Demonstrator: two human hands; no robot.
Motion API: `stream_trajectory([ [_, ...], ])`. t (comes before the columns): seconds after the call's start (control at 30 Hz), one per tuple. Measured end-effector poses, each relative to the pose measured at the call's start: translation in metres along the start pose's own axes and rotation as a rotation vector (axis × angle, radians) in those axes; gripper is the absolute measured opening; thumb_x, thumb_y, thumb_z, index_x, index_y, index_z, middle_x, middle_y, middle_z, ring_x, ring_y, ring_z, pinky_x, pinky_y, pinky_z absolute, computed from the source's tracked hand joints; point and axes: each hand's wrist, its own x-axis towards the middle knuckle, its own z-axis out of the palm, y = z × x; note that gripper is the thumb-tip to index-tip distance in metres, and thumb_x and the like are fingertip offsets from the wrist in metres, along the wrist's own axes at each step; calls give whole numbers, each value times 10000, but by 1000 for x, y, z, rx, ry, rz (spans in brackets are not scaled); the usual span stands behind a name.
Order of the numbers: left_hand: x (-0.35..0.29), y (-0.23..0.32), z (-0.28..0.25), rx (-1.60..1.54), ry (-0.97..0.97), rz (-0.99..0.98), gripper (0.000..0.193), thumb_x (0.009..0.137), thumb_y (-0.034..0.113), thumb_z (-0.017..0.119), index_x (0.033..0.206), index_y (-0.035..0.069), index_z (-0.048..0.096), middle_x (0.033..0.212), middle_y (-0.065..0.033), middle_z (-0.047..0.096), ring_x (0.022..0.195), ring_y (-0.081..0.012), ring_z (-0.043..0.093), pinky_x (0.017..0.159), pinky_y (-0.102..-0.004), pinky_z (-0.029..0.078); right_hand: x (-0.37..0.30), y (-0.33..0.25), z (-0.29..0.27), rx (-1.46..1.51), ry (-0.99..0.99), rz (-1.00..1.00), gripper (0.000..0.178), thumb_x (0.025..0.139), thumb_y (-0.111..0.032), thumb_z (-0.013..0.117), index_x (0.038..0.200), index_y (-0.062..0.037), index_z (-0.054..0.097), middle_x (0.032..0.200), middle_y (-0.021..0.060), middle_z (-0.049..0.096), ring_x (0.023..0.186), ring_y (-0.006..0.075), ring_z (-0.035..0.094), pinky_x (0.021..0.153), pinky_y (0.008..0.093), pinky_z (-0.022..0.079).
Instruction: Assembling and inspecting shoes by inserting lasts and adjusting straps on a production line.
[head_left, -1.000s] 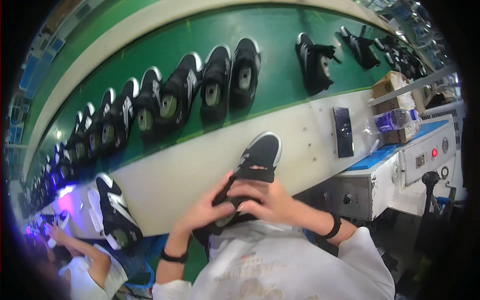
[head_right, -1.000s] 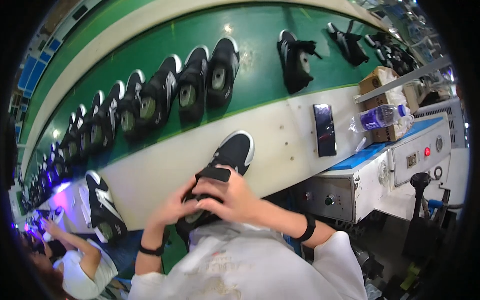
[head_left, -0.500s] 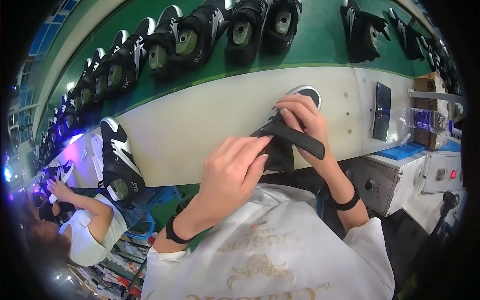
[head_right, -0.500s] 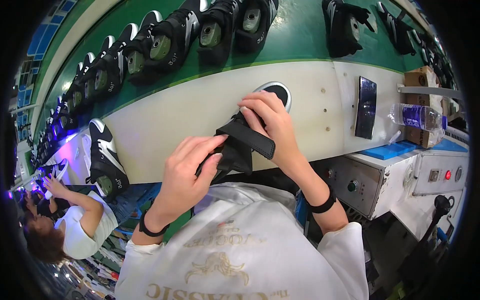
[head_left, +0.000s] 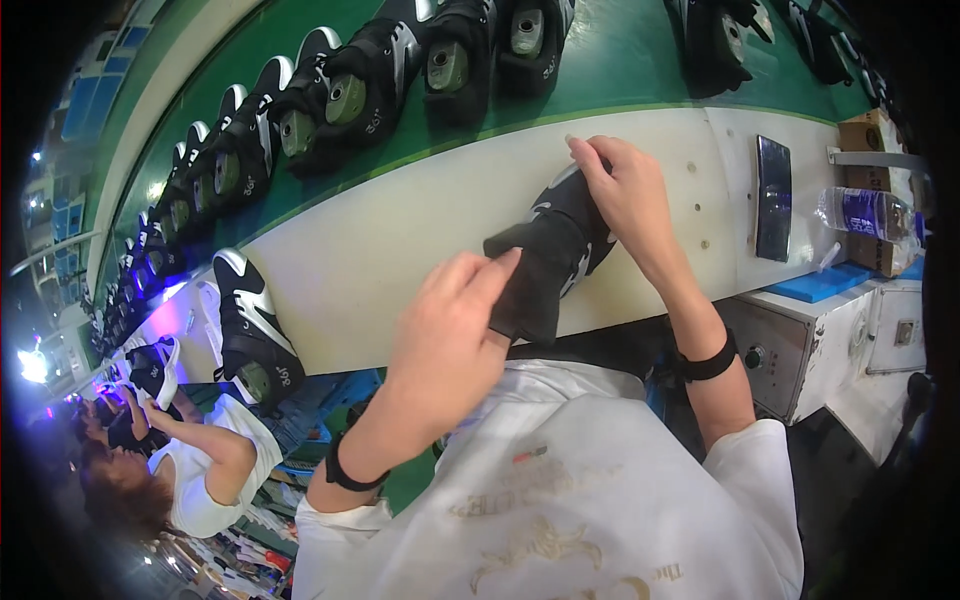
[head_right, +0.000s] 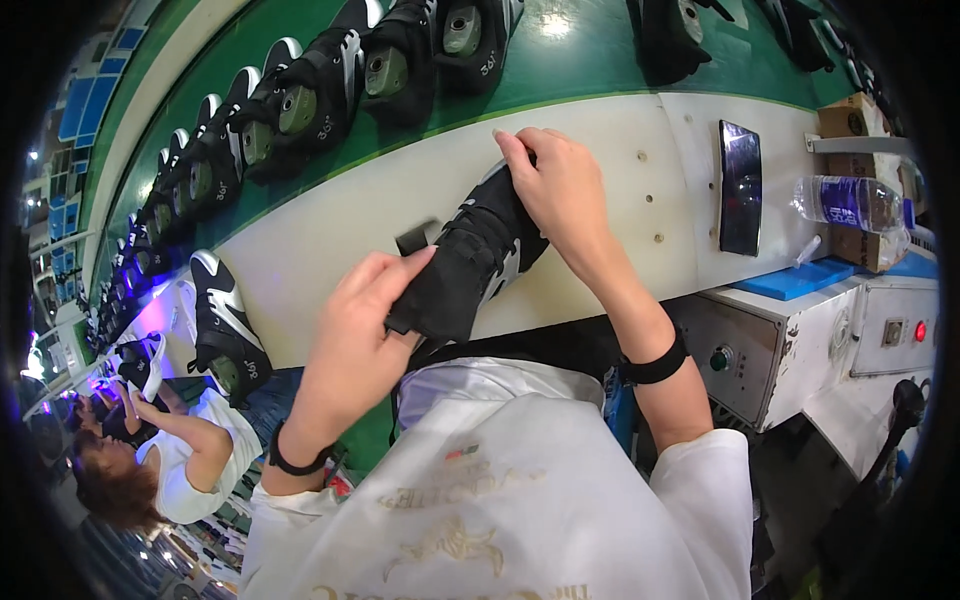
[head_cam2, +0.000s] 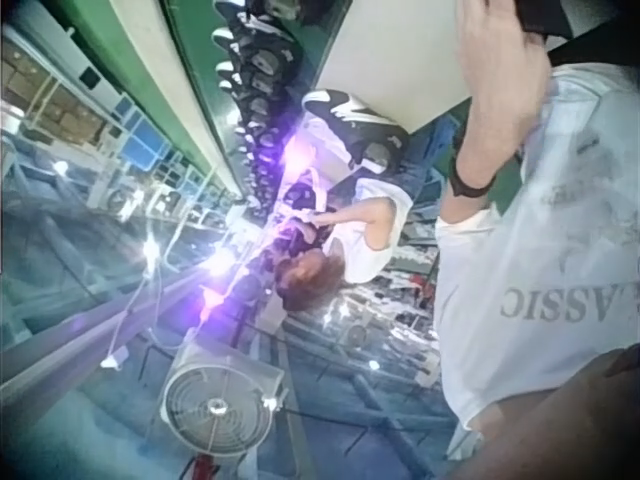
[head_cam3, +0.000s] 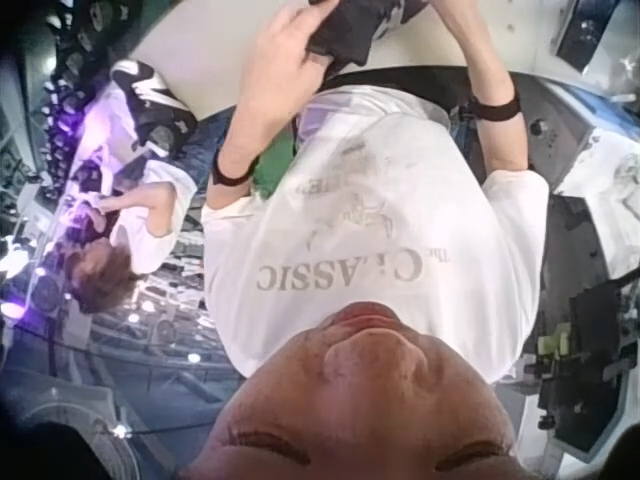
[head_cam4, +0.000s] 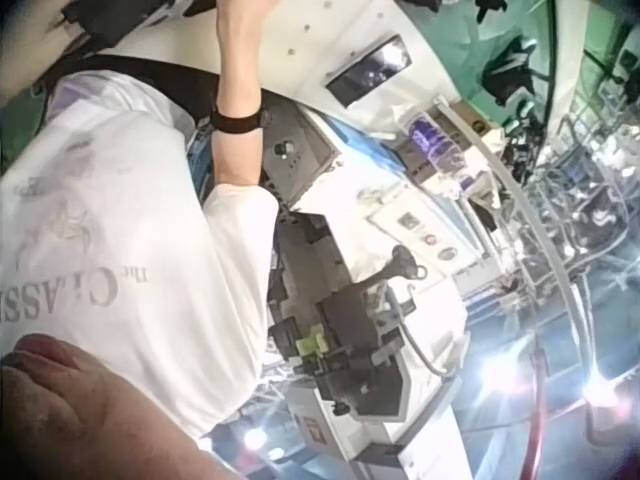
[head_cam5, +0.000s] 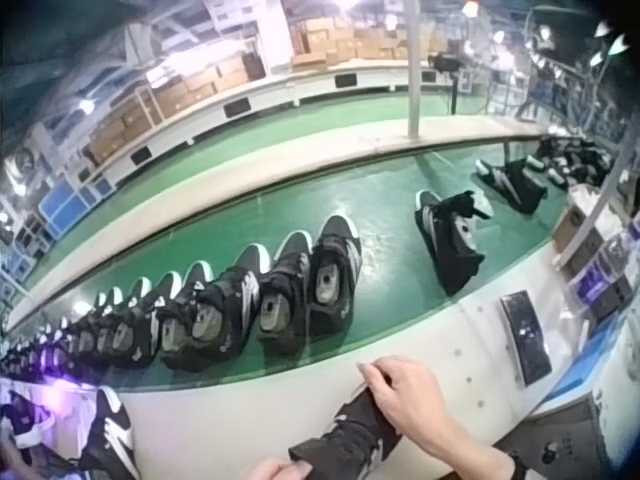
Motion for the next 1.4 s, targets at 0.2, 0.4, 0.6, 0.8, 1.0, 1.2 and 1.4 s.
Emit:
stream_trajectory([
  [0.2, 10, 20, 8, 90, 40, -81, 460, 735, -17, 627, 1193, 29, 624, 1019, -139, 567, 982, -342, 583, 788, -429, 508, -1, 2, 3, -233, -20, -26, 399, 973, -318, 521, 765, -6, 658, 773, 189, 646, 715, 392, 625, 679, 458, 503],
  [0.4, 21, -20, -8, 332, 0, 442, 371, 728, 48, 676, 1098, 23, 673, 873, -76, 541, 822, -265, 569, 612, -342, 510, 4, 19, 4, -337, -32, -133, 403, 979, -319, 490, 781, -25, 682, 734, 190, 658, 688, 394, 641, 637, 470, 520],
  [0.6, 21, -35, -9, 166, -7, 347, 478, 621, 20, 702, 1097, 52, 662, 835, -68, 522, 713, -238, 537, 559, -336, 460, -2, 18, 12, -345, -90, -132, 423, 988, -329, 469, 781, -27, 682, 749, 189, 670, 704, 394, 647, 640, 475, 522],
  [0.8, 22, -50, 6, -359, -57, -63, 432, 686, -80, 683, 1075, 101, 643, 930, -57, 497, 701, -211, 526, 619, -339, 460, 5, 14, 14, -317, -81, -191, 416, 985, -330, 477, 777, -27, 672, 740, 191, 655, 700, 394, 640, 628, 479, 513],
  [1.0, 4, -75, 20, -20, 178, 366, 375, 698, -40, 736, 1025, 142, 721, 1001, -61, 532, 813, -208, 598, 608, -345, 515, 6, 6, 0, -414, -207, -132, 318, 963, -302, 536, 845, -37, 665, 808, 168, 657, 774, 371, 634, 659, 458, 499],
  [1.2, -18, -71, 37, -54, 314, 283, 453, 689, -74, 708, 1082, 151, 720, 1141, -98, 580, 919, -260, 643, 680, -350, 561, -59, -41, -62, -61, -349, -313, 337, 847, -136, 717, 1148, -38, 602, 1048, 127, 585, 1063, 310, 564, 838, 407, 486],
  [1.4, -20, -46, 63, -149, 365, 126, 553, 659, -122, 596, 1166, 85, 667, 1005, -162, 596, 844, -342, 634, 699, -409, 530, -121, -67, -48, 173, -395, -122, 608, 742, 49, 694, 1316, -38, 517, 1153, 163, 498, 1079, 339, 527, 875, 373, 496],
])
